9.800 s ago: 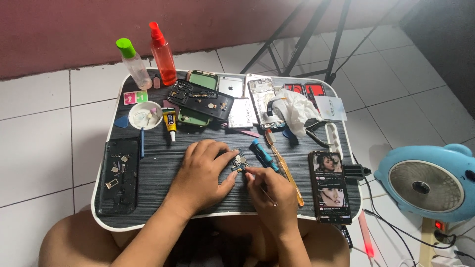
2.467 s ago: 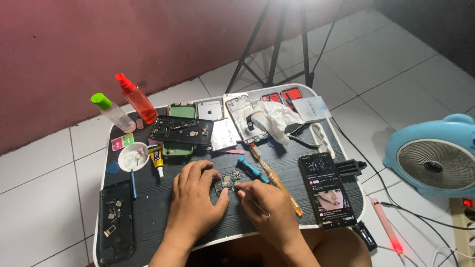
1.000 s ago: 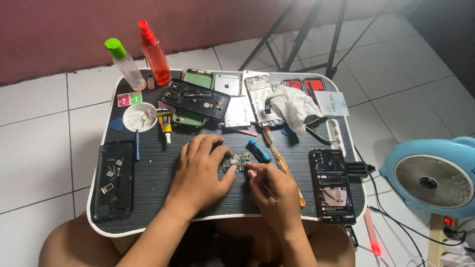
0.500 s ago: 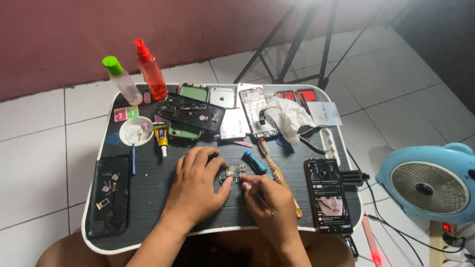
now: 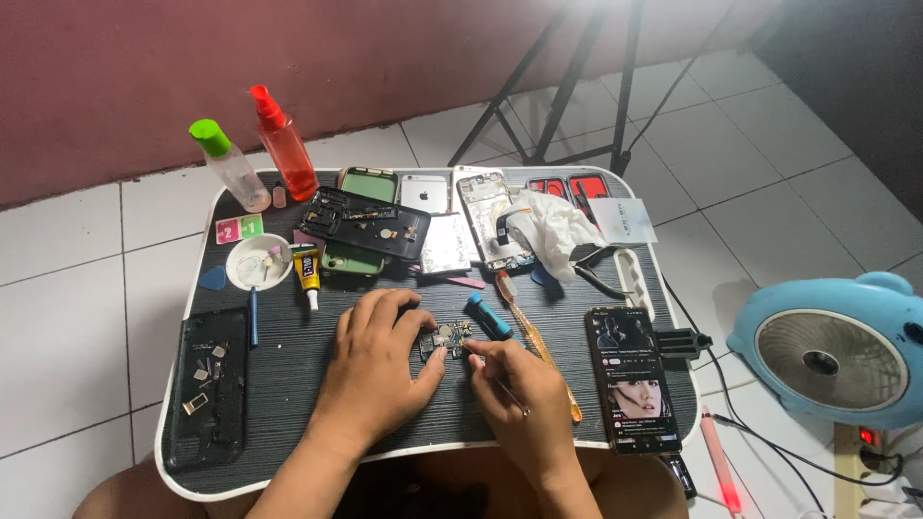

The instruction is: Using a precision tool to scrape or clean components on a mobile phone motherboard

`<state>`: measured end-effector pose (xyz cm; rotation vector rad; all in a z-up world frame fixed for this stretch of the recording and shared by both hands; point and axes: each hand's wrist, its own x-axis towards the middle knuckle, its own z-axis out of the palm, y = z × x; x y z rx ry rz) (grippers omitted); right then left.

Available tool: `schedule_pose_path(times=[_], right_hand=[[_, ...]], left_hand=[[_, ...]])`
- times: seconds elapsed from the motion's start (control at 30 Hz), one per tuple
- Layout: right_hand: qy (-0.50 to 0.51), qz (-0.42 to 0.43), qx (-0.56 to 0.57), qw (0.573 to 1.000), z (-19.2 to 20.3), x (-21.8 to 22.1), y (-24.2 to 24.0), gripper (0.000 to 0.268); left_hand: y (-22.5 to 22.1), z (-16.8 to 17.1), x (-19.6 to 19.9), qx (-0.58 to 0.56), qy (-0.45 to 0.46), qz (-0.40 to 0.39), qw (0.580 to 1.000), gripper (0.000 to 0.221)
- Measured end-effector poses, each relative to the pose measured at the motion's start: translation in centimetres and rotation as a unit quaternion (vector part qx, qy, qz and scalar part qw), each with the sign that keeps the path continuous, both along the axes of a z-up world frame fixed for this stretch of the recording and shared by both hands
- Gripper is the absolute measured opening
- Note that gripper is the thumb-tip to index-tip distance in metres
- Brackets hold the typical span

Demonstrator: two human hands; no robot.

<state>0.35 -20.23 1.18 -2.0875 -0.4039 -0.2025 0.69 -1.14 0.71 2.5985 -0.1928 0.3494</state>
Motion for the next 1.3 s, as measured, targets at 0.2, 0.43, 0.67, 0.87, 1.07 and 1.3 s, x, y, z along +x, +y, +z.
schedule_pose_path(times=[0.2, 0.43, 0.67, 0.87, 1.07, 1.3], right_hand=[[-0.035, 0.024, -0.001, 0.999, -0.01, 0.18, -0.08, 0.011], [-0.055, 0.039, 0.001, 0.998, 0.02, 0.21, -0.11, 0.013], [-0.041, 0.03, 0.006, 0.999, 0.12, 0.1, -0.04, 0.01], [-0.042, 0.031, 0.006, 0.999, 0.04, 0.13, -0.07, 0.009], [-0.036, 0.024, -0.003, 0.999, 0.1, 0.08, -0.07, 0.01], [-0.053, 0.026, -0.006, 0.998, -0.06, 0.07, -0.03, 0.012]], left_hand=[[0.03, -0.15, -0.04, 0.007, -0.004, -0.003, 1.0, 0.03], [0.06, -0.09, 0.03, 0.008, 0.005, -0.004, 1.0, 0.031], [0.08, -0.43, 0.0, 0.016, -0.007, -0.007, 1.0, 0.03], [0.04, -0.34, -0.04, 0.017, -0.012, -0.005, 1.0, 0.03], [0.0, -0.29, -0.05, 0.019, -0.019, -0.004, 1.0, 0.029], [0.04, -0.22, -0.04, 0.02, -0.012, -0.01, 1.0, 0.03]])
